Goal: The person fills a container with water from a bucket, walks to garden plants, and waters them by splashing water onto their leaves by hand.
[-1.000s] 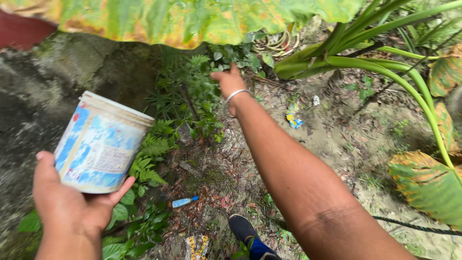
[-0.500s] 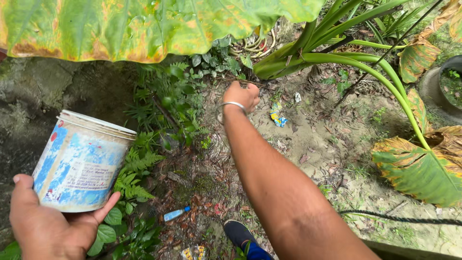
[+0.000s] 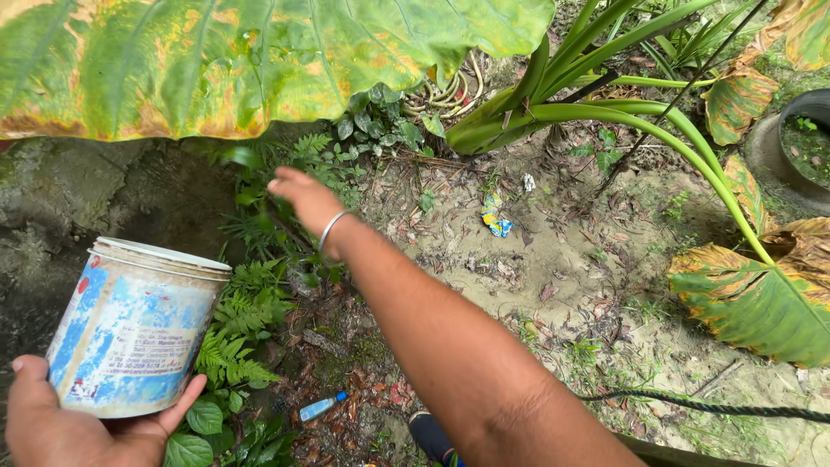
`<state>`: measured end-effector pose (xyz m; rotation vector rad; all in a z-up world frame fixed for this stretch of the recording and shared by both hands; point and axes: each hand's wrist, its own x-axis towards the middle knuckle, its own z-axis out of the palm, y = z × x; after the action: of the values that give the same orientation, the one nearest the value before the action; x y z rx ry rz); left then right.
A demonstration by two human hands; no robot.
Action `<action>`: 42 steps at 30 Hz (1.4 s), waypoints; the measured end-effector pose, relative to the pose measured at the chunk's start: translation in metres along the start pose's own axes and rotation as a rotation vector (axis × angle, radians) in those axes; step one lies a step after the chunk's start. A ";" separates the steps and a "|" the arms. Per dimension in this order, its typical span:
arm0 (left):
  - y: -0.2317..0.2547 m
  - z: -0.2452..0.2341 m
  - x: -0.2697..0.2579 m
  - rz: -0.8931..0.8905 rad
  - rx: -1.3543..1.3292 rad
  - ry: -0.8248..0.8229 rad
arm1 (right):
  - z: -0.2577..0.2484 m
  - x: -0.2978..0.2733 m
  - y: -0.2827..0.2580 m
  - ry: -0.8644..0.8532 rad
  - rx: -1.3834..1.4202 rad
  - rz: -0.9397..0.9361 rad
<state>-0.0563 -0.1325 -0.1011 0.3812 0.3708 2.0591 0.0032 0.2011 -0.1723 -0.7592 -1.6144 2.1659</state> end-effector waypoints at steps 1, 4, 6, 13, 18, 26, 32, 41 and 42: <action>0.001 -0.003 -0.001 0.012 0.020 0.020 | 0.009 -0.003 0.004 -0.001 -0.001 -0.001; 0.002 -0.015 -0.006 0.001 -0.010 -0.022 | 0.025 -0.013 0.011 -0.107 0.001 -0.030; 0.001 -0.023 -0.009 0.086 0.224 0.101 | 0.029 -0.020 0.012 -0.124 -0.057 -0.009; -0.014 0.035 0.005 0.158 0.436 0.488 | 0.021 -0.025 0.005 -0.101 -0.105 0.027; -0.040 0.122 0.027 0.093 0.812 1.008 | 0.014 -0.008 0.005 0.059 0.088 0.327; -0.049 0.155 0.054 0.454 1.233 0.808 | 0.011 0.016 -0.003 -0.094 0.614 0.335; -0.058 0.189 0.070 0.710 2.350 0.435 | 0.022 0.016 -0.004 -0.337 0.831 0.291; -0.054 0.169 0.028 0.724 1.730 0.768 | 0.005 0.000 -0.080 -0.142 -0.206 0.227; -0.050 0.163 0.022 0.738 1.724 0.779 | 0.003 -0.003 -0.089 -0.267 -0.661 0.039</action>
<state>0.0394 -0.0716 0.0286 0.7205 2.8257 1.8961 -0.0002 0.2241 -0.0858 -0.6837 -2.5263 1.8038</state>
